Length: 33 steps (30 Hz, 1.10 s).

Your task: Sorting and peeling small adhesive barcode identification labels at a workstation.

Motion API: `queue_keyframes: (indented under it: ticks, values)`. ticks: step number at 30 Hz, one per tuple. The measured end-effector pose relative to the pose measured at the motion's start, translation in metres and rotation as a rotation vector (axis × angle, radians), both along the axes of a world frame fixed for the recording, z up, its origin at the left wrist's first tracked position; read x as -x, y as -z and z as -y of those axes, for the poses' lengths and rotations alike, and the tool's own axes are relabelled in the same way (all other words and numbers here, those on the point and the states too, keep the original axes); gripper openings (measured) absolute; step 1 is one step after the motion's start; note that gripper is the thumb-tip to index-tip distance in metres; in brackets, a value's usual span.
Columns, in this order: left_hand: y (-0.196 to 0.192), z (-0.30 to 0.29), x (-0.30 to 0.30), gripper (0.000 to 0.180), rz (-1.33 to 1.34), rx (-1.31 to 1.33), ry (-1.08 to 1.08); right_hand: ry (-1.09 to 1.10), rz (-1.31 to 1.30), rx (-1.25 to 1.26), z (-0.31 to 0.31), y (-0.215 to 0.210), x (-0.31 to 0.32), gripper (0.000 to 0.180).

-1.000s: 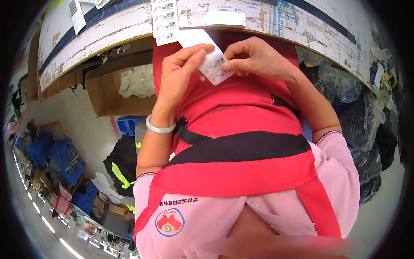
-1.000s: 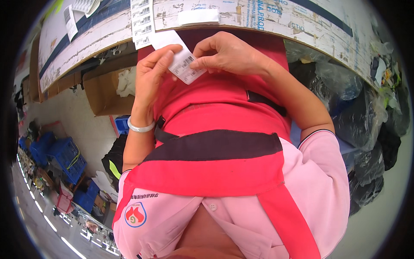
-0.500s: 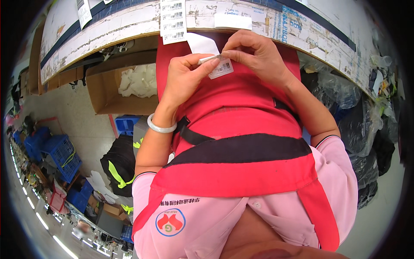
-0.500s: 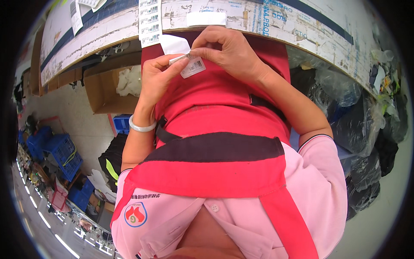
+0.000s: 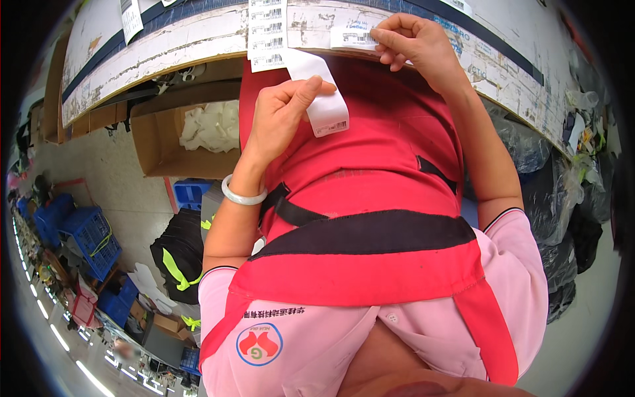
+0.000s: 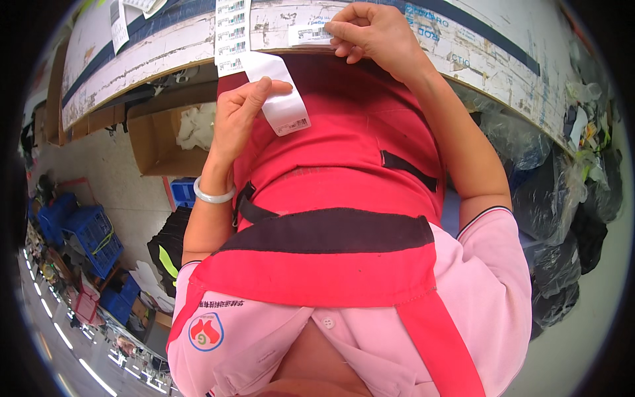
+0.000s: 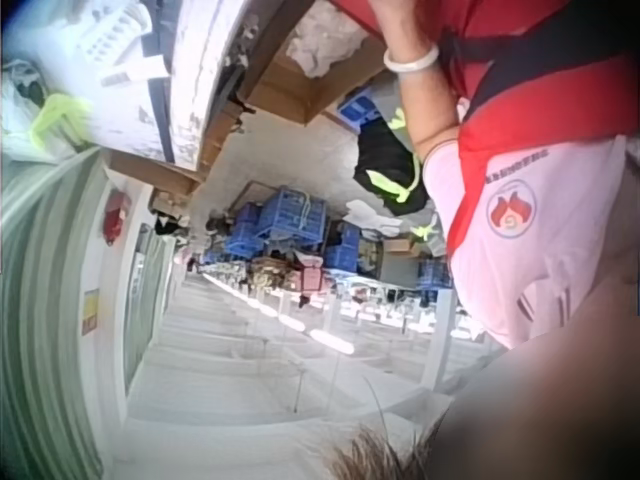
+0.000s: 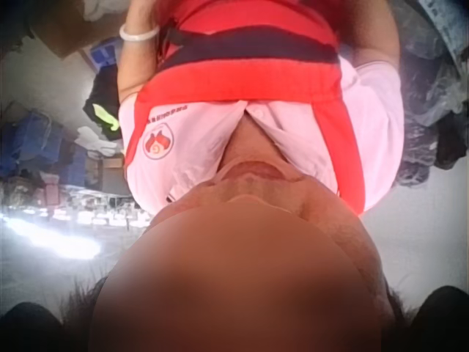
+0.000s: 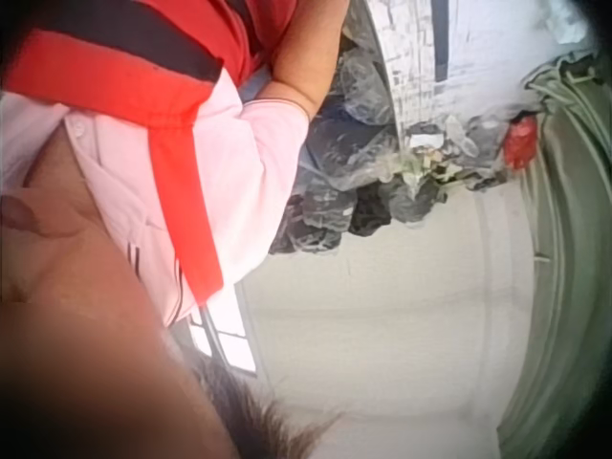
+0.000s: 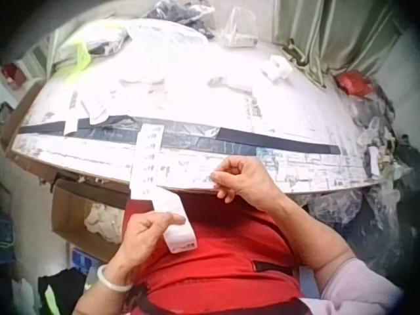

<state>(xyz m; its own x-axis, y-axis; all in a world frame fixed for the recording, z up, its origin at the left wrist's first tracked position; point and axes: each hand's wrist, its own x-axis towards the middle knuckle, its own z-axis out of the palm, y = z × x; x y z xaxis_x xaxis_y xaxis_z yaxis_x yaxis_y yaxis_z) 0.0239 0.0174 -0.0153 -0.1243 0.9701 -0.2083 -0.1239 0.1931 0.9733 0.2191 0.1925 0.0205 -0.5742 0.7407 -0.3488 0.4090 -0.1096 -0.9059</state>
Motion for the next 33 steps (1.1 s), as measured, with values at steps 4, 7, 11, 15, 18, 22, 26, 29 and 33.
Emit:
queue_keyframes:
  ticks: [4, 7, 11, 15, 18, 22, 26, 29, 33]
  values:
    - [0.001, 0.001, -0.001, 0.037, -0.011, 0.011, 0.006, 0.009, 0.001, -0.002, 0.0, 0.0, 0.005, 0.02]
    - [0.0, 0.001, -0.002, 0.035, 0.011, 0.02, 0.006, 0.021, -0.02, 0.0, -0.001, 0.005, 0.006, 0.02]
    - [-0.001, 0.001, -0.004, 0.033, 0.019, 0.024, 0.014, 0.036, -0.01, 0.016, 0.0, 0.011, 0.005, 0.02]
    - [0.001, 0.001, -0.007, 0.032, 0.033, 0.018, 0.009, 0.04, -0.004, 0.015, 0.0, 0.012, 0.007, 0.02]
    - [0.004, 0.002, -0.006, 0.031, 0.028, 0.03, 0.029, 0.042, 0.007, 0.022, 0.001, 0.01, 0.008, 0.019]
    - [0.004, 0.002, -0.008, 0.031, 0.041, 0.033, 0.021, 0.094, -0.063, 0.132, 0.005, -0.004, 0.012, 0.015]
    - [0.005, 0.003, -0.009, 0.03, 0.038, 0.044, 0.024, 0.102, -0.088, 0.118, 0.006, -0.002, 0.011, 0.014]
    - [0.006, 0.004, -0.009, 0.03, 0.046, 0.051, 0.014, 0.107, -0.071, 0.11, 0.008, -0.003, 0.013, 0.013]
    - [0.008, 0.004, -0.008, 0.029, 0.034, 0.045, 0.029, 0.09, 0.014, 0.043, 0.01, -0.009, 0.018, 0.012]
